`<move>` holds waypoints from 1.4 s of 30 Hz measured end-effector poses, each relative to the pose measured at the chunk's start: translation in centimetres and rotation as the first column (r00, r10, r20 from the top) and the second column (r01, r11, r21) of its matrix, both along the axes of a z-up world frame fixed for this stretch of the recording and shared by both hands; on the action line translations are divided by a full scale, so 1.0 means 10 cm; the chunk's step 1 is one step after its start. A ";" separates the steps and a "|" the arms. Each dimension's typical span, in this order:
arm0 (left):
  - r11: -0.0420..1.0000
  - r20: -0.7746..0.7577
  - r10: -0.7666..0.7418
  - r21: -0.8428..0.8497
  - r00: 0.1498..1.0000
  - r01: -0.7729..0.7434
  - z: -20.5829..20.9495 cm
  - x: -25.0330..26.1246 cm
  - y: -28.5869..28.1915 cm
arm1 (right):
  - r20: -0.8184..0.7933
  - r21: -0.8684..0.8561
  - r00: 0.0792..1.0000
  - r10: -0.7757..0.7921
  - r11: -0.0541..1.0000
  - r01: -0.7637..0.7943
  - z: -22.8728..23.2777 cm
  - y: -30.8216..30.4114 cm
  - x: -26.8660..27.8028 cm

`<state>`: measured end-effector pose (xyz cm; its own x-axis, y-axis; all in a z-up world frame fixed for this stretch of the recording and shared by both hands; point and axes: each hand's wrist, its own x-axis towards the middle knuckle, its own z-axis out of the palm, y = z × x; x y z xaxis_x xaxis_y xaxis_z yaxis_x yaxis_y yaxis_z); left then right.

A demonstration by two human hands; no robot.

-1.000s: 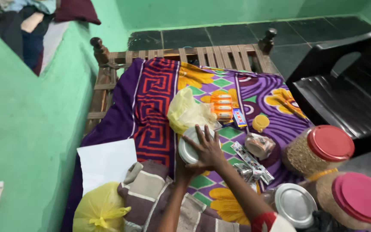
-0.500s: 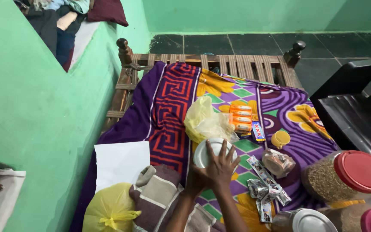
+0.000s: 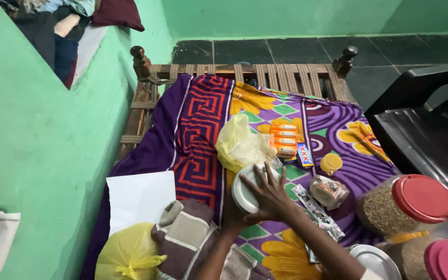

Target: The person pours grains from a yellow plastic bag into a metal container, secures the lid, and then transfers grains from a black plastic bag into the same container. The person handles multiple containers and bags on a patterned cloth.

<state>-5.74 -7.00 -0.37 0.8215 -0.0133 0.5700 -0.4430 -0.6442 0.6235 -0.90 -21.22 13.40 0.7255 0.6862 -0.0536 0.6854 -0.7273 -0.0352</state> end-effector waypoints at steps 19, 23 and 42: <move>0.783 -0.072 -0.354 -0.568 0.933 0.253 -0.15 0.00 0.00 | 0.116 0.378 0.954 -0.277 0.901 0.215 -0.42 0.17 -0.25; 0.776 -0.176 -0.357 -0.603 0.917 0.186 -0.20 0.01 -0.01 | 0.098 0.345 0.957 -0.274 0.911 0.226 -0.30 0.16 -0.28; 0.294 -0.070 -0.495 -0.951 0.866 0.092 -0.19 -0.27 0.15 | -0.264 0.598 0.852 -0.452 0.616 0.512 -0.69 -0.20 -0.04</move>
